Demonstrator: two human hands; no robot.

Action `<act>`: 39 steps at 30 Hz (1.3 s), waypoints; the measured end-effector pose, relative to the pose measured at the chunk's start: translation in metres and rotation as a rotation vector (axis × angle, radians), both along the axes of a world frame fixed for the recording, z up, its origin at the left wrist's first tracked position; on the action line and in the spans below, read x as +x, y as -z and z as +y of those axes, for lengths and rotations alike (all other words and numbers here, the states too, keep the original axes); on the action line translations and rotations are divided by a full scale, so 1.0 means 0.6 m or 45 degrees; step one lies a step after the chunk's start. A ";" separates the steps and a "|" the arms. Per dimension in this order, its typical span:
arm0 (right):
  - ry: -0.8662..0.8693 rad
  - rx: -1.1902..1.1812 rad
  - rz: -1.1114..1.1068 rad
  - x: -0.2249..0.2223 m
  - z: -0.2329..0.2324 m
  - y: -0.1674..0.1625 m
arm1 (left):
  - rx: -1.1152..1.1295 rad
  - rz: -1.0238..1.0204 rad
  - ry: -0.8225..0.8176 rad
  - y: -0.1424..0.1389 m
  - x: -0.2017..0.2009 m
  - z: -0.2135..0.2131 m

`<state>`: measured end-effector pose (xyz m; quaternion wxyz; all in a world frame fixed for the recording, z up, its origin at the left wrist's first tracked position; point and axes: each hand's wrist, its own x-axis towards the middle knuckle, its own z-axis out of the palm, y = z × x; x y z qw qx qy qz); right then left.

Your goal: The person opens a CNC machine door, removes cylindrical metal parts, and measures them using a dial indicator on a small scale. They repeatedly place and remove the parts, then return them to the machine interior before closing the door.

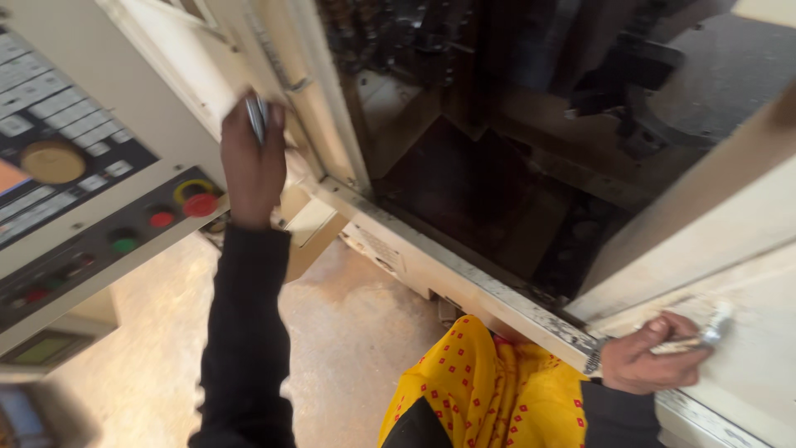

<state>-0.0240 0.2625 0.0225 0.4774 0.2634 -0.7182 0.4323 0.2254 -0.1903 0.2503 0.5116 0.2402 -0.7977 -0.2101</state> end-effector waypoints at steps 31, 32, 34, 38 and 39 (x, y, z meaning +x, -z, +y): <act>-0.004 -0.147 -0.207 0.071 -0.023 -0.071 | 0.432 0.028 1.228 0.035 -0.137 0.239; 0.000 -0.144 -0.221 0.073 -0.024 -0.073 | 0.451 0.021 1.297 0.035 -0.143 0.254; 0.005 -0.153 -0.220 0.072 -0.025 -0.076 | 0.480 -0.090 1.394 0.037 -0.156 0.284; -0.020 -0.160 -0.208 0.066 -0.024 -0.073 | 0.070 -0.122 1.440 0.036 -0.169 0.339; -0.018 -0.143 -0.205 0.066 -0.023 -0.071 | 0.078 -0.137 1.471 0.037 -0.173 0.353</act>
